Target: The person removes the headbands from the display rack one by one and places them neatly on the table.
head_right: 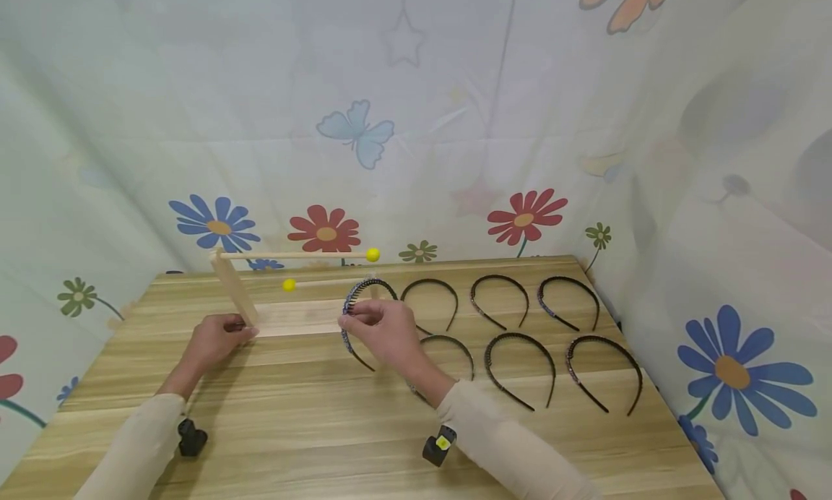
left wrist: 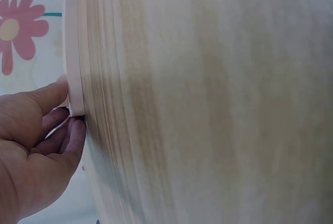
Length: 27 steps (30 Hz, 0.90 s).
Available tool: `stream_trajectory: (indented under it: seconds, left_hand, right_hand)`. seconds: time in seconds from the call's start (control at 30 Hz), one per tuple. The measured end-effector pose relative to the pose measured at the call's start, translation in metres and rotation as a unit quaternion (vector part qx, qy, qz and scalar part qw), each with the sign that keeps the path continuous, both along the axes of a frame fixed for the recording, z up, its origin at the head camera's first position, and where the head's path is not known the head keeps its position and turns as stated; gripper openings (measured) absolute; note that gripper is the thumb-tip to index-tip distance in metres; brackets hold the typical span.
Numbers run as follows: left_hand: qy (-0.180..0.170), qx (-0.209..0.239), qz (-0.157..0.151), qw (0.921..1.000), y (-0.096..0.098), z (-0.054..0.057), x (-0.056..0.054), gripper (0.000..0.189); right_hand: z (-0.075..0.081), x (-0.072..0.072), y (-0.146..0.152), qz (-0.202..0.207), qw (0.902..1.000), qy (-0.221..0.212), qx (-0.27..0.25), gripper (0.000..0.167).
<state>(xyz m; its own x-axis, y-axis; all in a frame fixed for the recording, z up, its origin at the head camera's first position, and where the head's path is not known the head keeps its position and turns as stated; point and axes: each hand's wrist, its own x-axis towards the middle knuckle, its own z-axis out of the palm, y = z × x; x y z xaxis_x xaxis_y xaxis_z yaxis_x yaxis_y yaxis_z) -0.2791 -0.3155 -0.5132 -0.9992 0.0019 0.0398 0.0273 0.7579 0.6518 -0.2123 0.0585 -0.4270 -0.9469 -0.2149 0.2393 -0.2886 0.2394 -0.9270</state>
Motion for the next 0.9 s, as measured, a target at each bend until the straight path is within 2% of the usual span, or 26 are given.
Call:
stream_trajectory:
  seconds: [0.3,0.67,0.9]
  left_hand:
    - [-0.007,0.003,0.003,1.0000,0.001,0.001,0.001,0.041]
    - [0.005,0.001,-0.001,1.0000,-0.001,-0.001,-0.001,0.040]
    - [0.000,0.006,0.001,1.0000,-0.001,-0.001,0.000,0.041]
  right_hand:
    - [-0.015,0.008,-0.007,-0.003,0.9997,-0.019,0.015,0.025]
    - [-0.033,0.013,-0.009,-0.009,0.9977,-0.061,0.030,0.027]
    - [-0.041,0.016,-0.012,-0.010,0.9974,-0.068,0.023,0.025]
